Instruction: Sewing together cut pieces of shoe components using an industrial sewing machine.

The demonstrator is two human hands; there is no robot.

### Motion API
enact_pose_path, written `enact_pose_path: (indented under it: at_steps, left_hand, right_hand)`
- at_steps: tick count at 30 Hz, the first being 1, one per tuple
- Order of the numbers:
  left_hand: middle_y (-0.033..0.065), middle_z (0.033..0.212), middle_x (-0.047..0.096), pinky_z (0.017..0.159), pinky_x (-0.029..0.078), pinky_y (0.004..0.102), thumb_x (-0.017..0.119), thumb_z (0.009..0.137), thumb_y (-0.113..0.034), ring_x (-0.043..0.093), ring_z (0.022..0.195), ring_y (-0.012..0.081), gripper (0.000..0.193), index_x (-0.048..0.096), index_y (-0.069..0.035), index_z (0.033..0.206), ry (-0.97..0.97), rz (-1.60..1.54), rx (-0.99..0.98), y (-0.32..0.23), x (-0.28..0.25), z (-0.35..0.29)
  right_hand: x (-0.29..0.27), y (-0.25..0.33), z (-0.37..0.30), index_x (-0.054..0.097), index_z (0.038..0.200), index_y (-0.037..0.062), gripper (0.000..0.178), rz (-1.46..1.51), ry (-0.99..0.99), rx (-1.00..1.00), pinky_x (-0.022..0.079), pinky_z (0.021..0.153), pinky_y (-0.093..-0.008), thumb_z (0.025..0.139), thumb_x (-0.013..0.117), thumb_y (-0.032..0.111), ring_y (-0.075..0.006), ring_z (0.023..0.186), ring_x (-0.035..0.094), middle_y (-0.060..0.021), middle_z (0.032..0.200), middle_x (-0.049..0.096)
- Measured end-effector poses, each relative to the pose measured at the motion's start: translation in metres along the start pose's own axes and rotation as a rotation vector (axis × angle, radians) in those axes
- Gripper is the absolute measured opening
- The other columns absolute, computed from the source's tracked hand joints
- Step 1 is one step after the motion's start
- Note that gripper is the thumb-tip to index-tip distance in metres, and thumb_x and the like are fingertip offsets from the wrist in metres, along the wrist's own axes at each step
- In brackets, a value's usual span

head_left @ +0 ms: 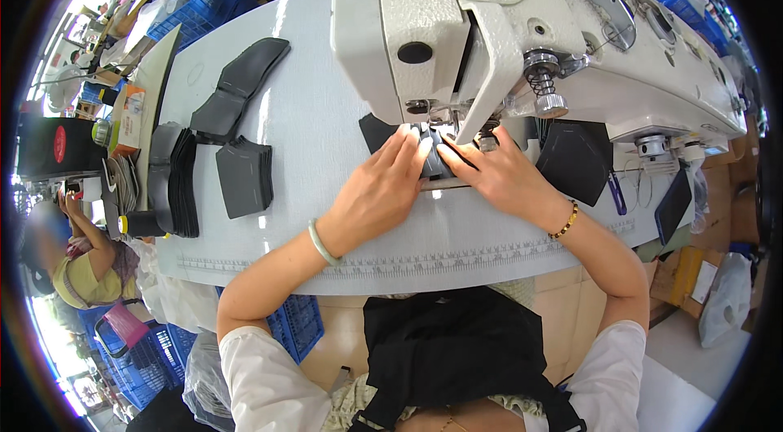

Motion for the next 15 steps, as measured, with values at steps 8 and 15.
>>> enact_pose_path:
  at_steps: [8,15]
  left_hand:
    - [0.0240,0.113,0.050,0.094,0.047,0.0372,0.062,0.077,-0.009,0.049,0.116,0.0361,0.034,0.053,0.013,0.101,0.062,-0.002,0.025,0.0031,0.0009,-0.0015]
    - [0.0234,0.112,0.052,0.095,0.047,0.0396,0.061,0.077,-0.008,0.051,0.114,0.0363,0.039,0.051,0.012,0.108,0.028,0.020,0.063,0.0035,0.0013,-0.0004]
  right_hand:
    - [0.0036,-0.0018,0.0013,0.059,0.118,0.0072,0.037,-0.010,0.015,0.003,0.040,0.092,-0.0429,0.082,0.057,0.015,-0.0228,0.100,0.052,-0.0035,0.096,0.059]
    - [-0.0019,-0.0031,0.0008,0.059,0.117,0.0064,0.037,0.001,0.011,0.042,0.041,0.092,-0.0405,0.082,0.056,0.015,-0.0220,0.102,0.051,-0.0034,0.098,0.056]
Point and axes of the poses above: each hand's wrist, its own z-axis towards the middle knuckle, its own x-axis out of the palm, y = z × x, the point moved 3 cm from there along z, towards the middle knuckle
